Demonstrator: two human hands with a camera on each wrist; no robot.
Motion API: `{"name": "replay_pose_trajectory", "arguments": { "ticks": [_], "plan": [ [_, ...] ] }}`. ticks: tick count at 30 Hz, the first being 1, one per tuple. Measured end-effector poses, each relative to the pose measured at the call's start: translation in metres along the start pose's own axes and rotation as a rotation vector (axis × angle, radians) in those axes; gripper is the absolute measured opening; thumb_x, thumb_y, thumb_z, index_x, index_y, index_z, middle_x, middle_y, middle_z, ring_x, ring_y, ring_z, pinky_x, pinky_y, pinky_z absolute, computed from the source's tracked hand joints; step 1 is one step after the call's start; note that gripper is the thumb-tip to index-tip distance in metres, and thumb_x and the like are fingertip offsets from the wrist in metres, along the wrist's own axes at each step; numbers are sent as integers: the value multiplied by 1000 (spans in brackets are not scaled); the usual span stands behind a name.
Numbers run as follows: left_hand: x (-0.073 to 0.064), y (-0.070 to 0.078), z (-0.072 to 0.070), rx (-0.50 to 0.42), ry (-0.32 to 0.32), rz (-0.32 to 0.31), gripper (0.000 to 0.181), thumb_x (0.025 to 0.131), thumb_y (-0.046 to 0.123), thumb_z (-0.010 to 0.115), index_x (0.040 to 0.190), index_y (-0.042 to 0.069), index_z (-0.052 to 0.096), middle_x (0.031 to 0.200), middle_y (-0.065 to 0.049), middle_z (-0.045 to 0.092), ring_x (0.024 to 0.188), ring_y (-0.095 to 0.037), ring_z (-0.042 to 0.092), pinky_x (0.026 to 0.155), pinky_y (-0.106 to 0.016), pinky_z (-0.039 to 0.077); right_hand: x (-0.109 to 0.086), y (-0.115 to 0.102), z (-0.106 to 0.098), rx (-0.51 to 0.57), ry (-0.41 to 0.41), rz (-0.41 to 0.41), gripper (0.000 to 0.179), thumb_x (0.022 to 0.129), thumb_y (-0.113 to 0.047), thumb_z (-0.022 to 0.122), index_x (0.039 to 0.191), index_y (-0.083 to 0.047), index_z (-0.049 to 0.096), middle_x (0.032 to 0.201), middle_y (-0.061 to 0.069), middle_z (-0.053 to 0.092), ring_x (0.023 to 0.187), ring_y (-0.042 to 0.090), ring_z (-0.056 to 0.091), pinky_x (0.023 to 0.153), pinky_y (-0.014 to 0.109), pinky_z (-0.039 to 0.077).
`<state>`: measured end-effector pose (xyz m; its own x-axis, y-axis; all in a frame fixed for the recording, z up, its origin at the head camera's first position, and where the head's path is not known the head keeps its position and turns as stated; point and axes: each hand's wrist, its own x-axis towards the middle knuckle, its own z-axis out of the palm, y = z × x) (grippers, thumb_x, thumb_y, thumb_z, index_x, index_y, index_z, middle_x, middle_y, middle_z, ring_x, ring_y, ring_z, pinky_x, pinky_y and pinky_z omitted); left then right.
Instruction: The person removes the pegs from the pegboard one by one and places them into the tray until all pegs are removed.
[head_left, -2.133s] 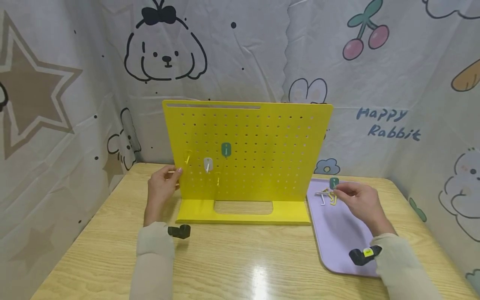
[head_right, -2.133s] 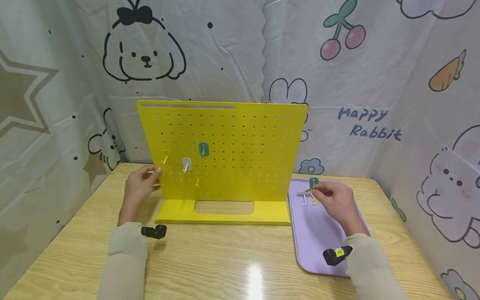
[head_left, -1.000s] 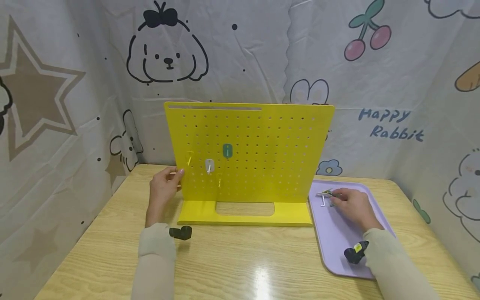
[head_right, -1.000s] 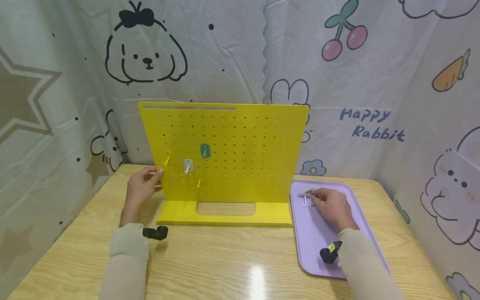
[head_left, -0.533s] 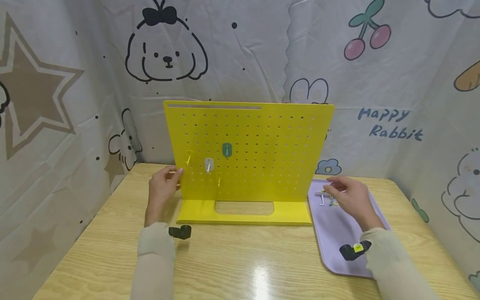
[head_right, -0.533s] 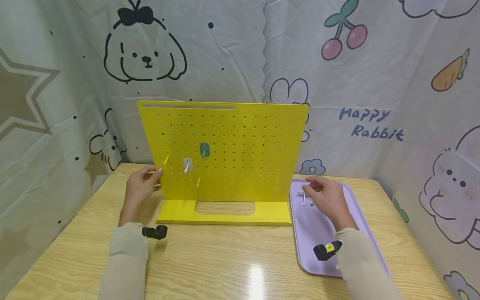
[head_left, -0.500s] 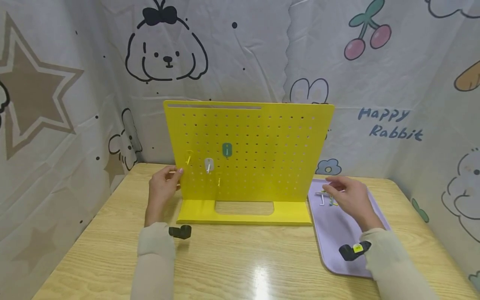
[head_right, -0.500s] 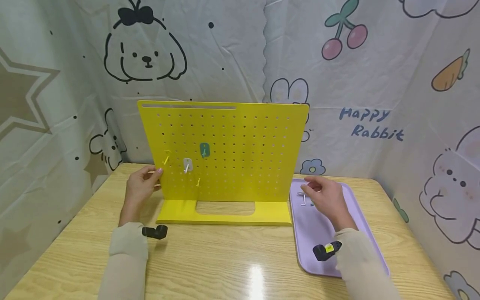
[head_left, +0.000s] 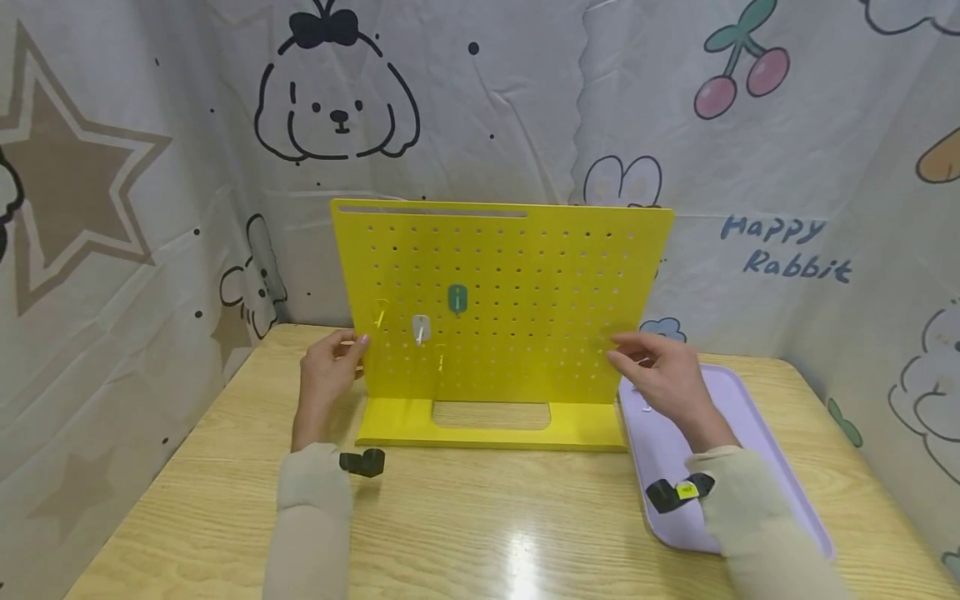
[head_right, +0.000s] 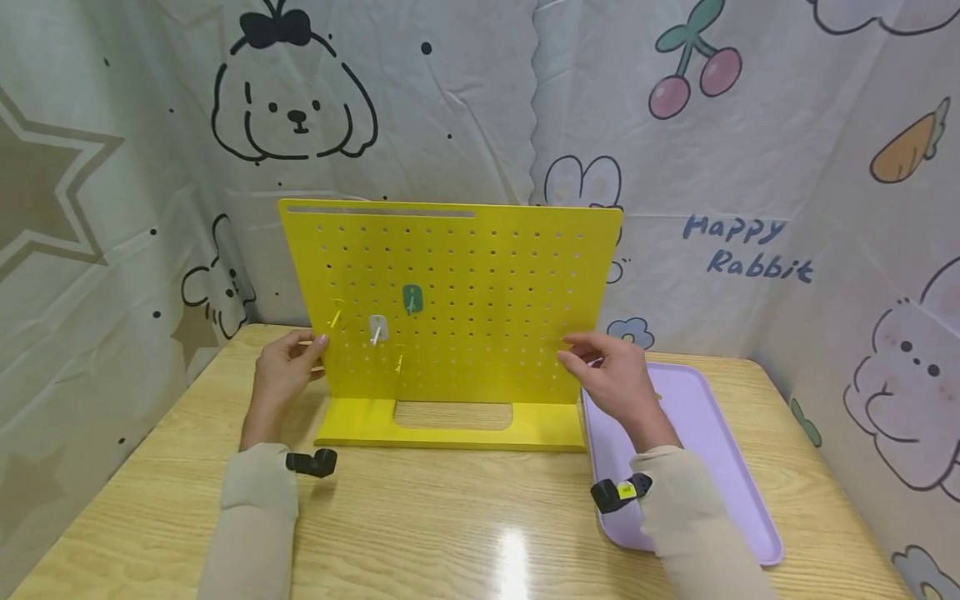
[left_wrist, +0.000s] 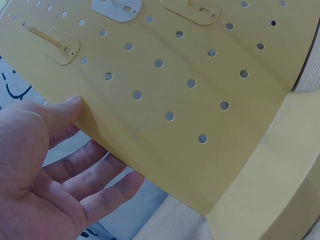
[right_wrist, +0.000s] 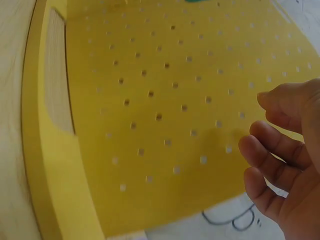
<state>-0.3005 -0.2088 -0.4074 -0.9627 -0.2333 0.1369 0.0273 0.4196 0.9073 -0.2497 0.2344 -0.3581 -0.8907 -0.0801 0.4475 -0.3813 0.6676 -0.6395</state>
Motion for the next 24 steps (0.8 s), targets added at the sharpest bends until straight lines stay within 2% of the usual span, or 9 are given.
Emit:
{"name": "replay_pose_trajectory", "arguments": {
  "ticks": [5, 10, 17, 24],
  "plan": [
    [-1, 1, 1, -4, 4, -4, 35, 102, 35, 60, 119, 5, 64, 116, -19, 66, 100, -33, 66, 82, -39, 61, 6, -15, 8, 30, -12, -35, 25, 94, -14, 73, 115, -1, 71, 95, 9, 71, 80, 23, 63, 66, 26, 55],
    [0, 1, 0, -6, 5, -5, 35, 102, 35, 60, 120, 5, 65, 115, -19, 66, 100, -33, 66, 81, -38, 61, 14, -31, 16, 85, -41, -75, 25, 93, -14, 73, 115, -2, 72, 96, 7, 72, 79, 21, 63, 65, 28, 55],
    [2, 0, 0, 0, -3, -4, 36, 102, 37, 59, 120, 6, 64, 114, -18, 66, 101, -33, 65, 82, -40, 61, 26, -50, 32, 155, -94, -81, 26, 94, -17, 73, 116, -4, 72, 100, 6, 72, 80, 20, 65, 64, 30, 55],
    [2, 0, 1, 8, 0, -10, 36, 102, 36, 59, 121, 6, 65, 113, -18, 66, 100, -33, 66, 83, -41, 60, 33, -66, 49, 180, -142, -100, 26, 95, -17, 72, 116, -3, 72, 103, 7, 73, 81, 19, 65, 67, 34, 56]
  ]
}}
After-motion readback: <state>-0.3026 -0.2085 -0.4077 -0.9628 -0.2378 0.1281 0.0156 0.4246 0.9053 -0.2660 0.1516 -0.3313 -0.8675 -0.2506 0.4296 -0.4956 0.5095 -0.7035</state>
